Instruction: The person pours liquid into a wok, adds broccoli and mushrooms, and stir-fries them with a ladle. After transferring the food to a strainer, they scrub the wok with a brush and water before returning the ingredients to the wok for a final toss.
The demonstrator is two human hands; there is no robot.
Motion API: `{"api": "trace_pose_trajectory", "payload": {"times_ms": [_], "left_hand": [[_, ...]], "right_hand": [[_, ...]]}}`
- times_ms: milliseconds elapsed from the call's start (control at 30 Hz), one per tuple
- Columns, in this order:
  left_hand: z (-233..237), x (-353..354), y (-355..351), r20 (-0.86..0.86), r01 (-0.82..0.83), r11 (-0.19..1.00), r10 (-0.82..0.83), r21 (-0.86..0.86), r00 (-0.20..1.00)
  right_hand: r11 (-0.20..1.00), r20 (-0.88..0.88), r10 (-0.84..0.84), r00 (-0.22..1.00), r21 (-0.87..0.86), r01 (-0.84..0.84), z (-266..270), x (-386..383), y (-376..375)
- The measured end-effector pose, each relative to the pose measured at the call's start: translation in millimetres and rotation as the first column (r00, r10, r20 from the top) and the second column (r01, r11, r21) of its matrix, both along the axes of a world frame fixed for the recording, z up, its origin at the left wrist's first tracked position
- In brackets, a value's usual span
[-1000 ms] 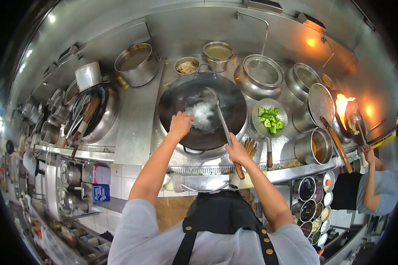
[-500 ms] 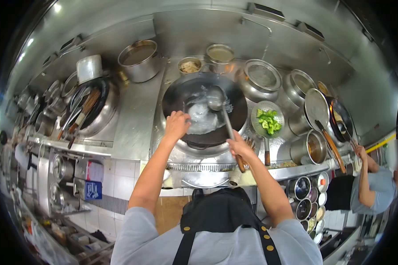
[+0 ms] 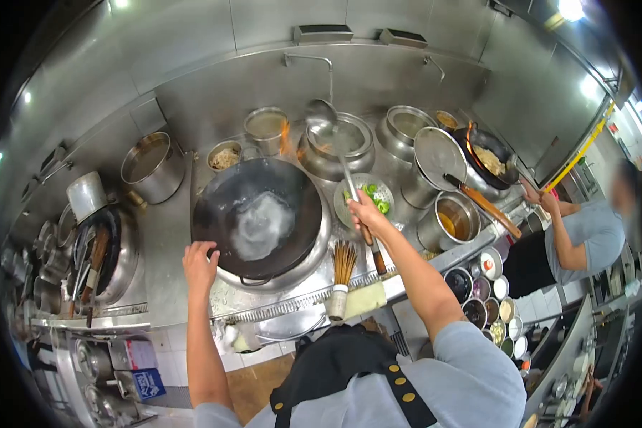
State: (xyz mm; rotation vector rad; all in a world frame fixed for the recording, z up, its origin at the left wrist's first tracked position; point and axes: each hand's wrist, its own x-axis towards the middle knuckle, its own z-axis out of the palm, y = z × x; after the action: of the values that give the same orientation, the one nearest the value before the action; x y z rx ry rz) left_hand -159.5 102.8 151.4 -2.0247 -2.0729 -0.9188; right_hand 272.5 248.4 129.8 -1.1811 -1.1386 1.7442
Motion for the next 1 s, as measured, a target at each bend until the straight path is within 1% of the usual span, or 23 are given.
{"api": "trace_pose_trajectory", "payload": {"times_ms": [67, 100, 167, 200, 267, 333, 367, 400, 433, 467, 533, 567, 600, 667, 733, 767, 800, 833, 867, 900, 933, 967, 1000], "left_hand": [[10.0, 13.8, -9.6, -0.004, -0.030, 0.999, 0.030, -0.033, 1.000], [22.2, 28.7, -14.5, 0.003, -0.010, 1.000, 0.010, -0.026, 1.000], [36.0, 61.7, -17.6, -0.033, 0.012, 1.000, -0.012, -0.021, 0.999], [41.9, 79.3, -17.7, -0.065, 0.045, 0.999, -0.046, -0.023, 0.997], [51.8, 120.5, -15.4, -0.101, 0.049, 0.998, -0.052, -0.029, 0.993], [56.4, 162.8, -9.3, -0.112, 0.138, 0.989, -0.142, -0.046, 0.983], [54.0, 183.9, -4.0, -0.114, 0.189, 0.982, -0.190, -0.020, 0.975], [49.4, 204.9, 4.3, -0.118, 0.242, 0.970, -0.239, 0.009, 0.964], [43.3, 226.2, 13.2, -0.106, 0.288, 0.957, -0.284, 0.028, 0.953], [35.4, 246.2, 24.5, -0.095, 0.335, 0.941, -0.330, 0.050, 0.939], [11.2, 283.0, 53.3, -0.151, 0.387, 0.922, -0.382, 0.010, 0.912], [-4.3, 299.7, 68.8, -0.131, 0.383, 0.924, -0.381, -0.018, 0.915], [-21.4, 314.1, 85.5, -0.112, 0.380, 0.924, -0.382, -0.044, 0.917], [-60.9, 337.9, 120.5, 0.088, 0.309, 0.943, -0.300, -0.122, 0.950], [-104.9, 355.3, 150.7, 0.296, 0.184, 0.968, -0.127, -0.173, 0.947], [-123.2, 361.6, 167.2, 0.307, 0.192, 0.965, -0.130, -0.180, 0.943], [-141.3, 366.3, 183.4, 0.490, 0.136, 0.943, 0.031, -0.302, 0.871], [-163.2, 369.7, 197.3, 0.624, 0.098, 0.897, 0.218, -0.431, 0.750], [-198.8, 372.5, 216.3, 0.624, 0.083, 0.892, 0.241, -0.444, 0.743], [-239.1, 372.3, 235.1, 0.793, 0.205, 0.872, 0.276, -0.444, 0.543], [-262.0, 365.5, 239.3, 0.900, 0.306, 0.862, 0.314, -0.404, 0.303], [-246.6, 360.3, 224.2, 0.834, 0.272, 0.868, 0.243, -0.415, 0.496], [-214.1, 359.7, 204.3, 0.721, 0.234, 0.873, 0.173, -0.427, 0.671]], "right_hand": [[0.955, 0.289, -0.268, 0.919, 0.205, 0.214, -21.2, 21.0, 29.1], [0.957, 0.282, -0.258, 0.924, 0.207, 0.204, -29.5, 30.6, 47.0], [0.919, 0.398, -0.379, 0.836, 0.271, 0.287, -36.4, 46.5, 87.2], [0.922, 0.390, -0.369, 0.844, 0.269, 0.279, -38.9, 51.8, 102.2], [0.953, 0.391, -0.303, 0.869, 0.133, 0.273, -45.6, 59.1, 124.8], [0.976, 0.382, -0.216, 0.899, 0.074, 0.203, -49.9, 69.3, 134.1], [0.986, 0.007, -0.147, 0.989, -0.084, 0.147, -56.8, 77.6, 138.1], [0.978, -0.376, -0.118, 0.919, -0.207, 0.041, -63.5, 84.8, 138.4], [0.963, -0.490, -0.188, 0.851, -0.263, 0.061, -46.8, 84.5, 117.3], [0.962, -0.492, -0.190, 0.849, -0.268, 0.059, -31.5, 89.0, 101.2], [0.906, -0.804, -0.241, 0.543, -0.388, -0.171, -6.7, 104.1, 69.1], [0.911, -0.825, -0.206, 0.525, -0.358, -0.205, 9.4, 113.1, 52.1], [0.867, -0.846, -0.260, 0.465, -0.417, -0.275, 17.0, 123.4, 39.7], [0.873, -0.794, -0.237, 0.560, -0.427, -0.236, 39.5, 137.1, -0.5], [0.845, -0.752, -0.185, 0.633, -0.450, -0.288, 40.3, 155.4, -36.1], [0.834, -0.691, -0.182, 0.700, -0.486, -0.263, 42.0, 161.7, -53.8], [0.854, -0.641, -0.117, 0.759, -0.455, -0.252, 41.0, 169.1, -70.7], [0.868, -0.539, -0.133, 0.832, -0.469, -0.164, 44.3, 173.4, -88.1], [0.879, -0.433, -0.141, 0.890, -0.469, -0.089, 50.1, 174.5, -104.0], [0.869, -0.432, -0.121, 0.894, -0.481, -0.115, 58.5, 173.7, -119.2], [0.919, -0.192, -0.053, 0.980, -0.394, -0.028, 67.5, 172.3, -131.8], [0.962, 0.057, 0.000, 0.998, -0.271, 0.016, 67.4, 172.6, -138.4], [0.972, 0.397, 0.195, 0.897, -0.203, -0.121, 50.6, 184.1, -136.2]]}}
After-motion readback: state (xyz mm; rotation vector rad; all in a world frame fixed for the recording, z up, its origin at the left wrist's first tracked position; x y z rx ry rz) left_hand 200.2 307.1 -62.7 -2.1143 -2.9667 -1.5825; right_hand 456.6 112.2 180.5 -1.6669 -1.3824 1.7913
